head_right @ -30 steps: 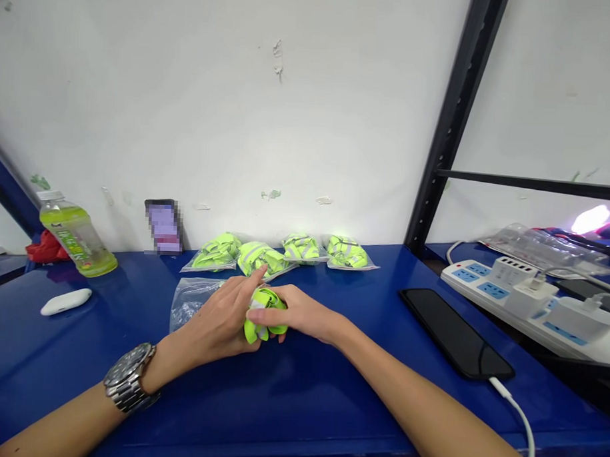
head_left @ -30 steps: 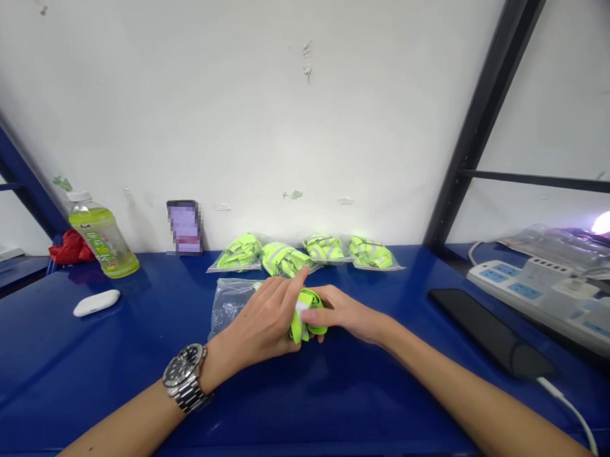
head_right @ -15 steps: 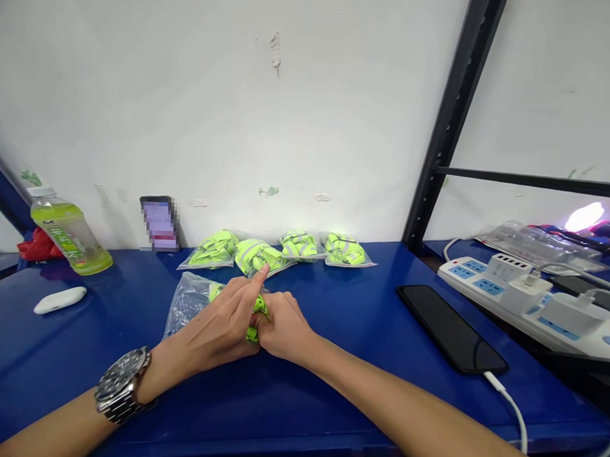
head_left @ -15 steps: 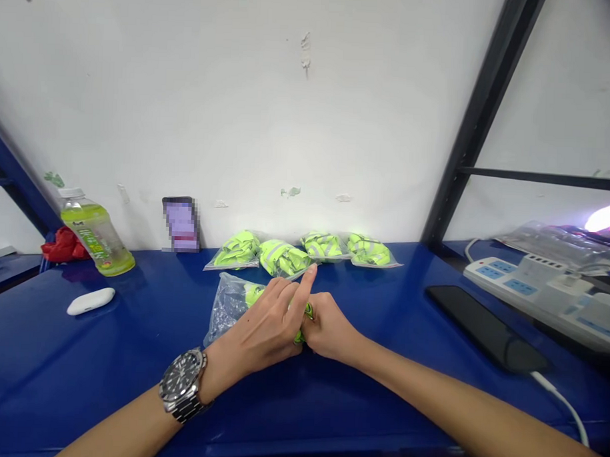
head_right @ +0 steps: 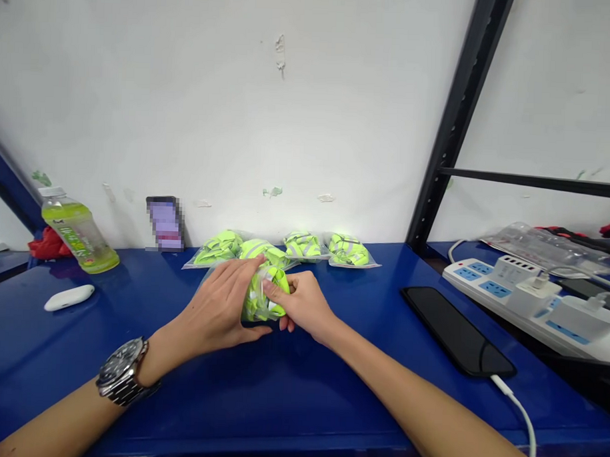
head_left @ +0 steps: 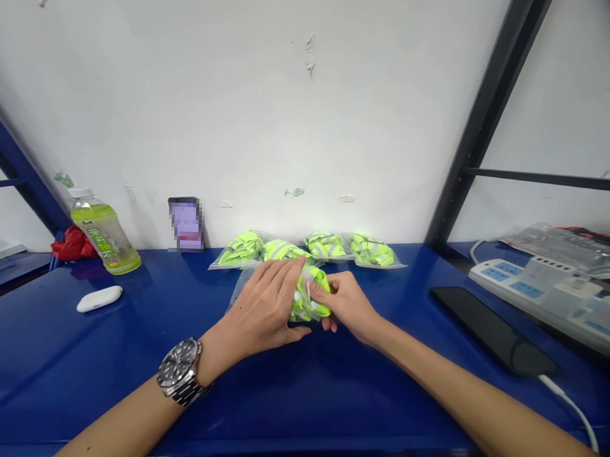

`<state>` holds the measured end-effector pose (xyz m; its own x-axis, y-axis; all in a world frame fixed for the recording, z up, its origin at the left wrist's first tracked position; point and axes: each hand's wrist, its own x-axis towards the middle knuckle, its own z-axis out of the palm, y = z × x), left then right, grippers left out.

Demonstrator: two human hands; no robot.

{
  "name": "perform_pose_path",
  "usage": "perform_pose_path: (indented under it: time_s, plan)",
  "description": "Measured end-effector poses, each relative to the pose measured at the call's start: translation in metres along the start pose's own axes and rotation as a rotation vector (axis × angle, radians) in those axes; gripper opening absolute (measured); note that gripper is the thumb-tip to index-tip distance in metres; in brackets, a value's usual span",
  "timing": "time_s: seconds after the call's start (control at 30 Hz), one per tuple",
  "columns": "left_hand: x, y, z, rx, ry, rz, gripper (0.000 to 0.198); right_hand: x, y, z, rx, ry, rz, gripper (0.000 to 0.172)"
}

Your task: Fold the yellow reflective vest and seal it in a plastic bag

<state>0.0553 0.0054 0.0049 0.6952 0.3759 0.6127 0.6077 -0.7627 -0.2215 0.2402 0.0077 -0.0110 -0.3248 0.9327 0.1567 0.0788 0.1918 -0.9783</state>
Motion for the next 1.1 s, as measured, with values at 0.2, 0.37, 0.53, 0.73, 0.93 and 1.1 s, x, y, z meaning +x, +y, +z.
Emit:
perform_pose_path:
  time_s: [0.2,0.37,0.53,0.73,0.93,1.1]
  plan:
    - [-0.012,-0.009,0.001,-0.026,-0.071,-0.040,0.078,-0.001,0.004,-0.014,0.115,-0.505,0.062,0.039]
    - [-0.011,0.003,0.003,0.032,-0.052,0.053,0.067,0.002,0.012,-0.001,-0.260,-0.286,-0.047,0.030]
    - [-0.003,0.019,-0.003,0.120,-0.143,0.170,0.064,0.005,0.022,0.008,-0.651,-0.083,-0.267,0.019]
    - [0.001,0.014,-0.001,0.076,-0.041,0.182,0.065,0.000,0.003,0.007,-0.809,0.074,-0.234,0.016]
    - [-0.007,-0.008,0.000,0.029,-0.093,0.123,0.092,-0.003,-0.018,-0.010,-0.283,-0.444,0.030,0.020]
    - [-0.009,0.002,0.004,0.113,-0.151,0.121,0.088,-0.007,-0.005,0.005,-0.377,-0.218,-0.013,0.024]
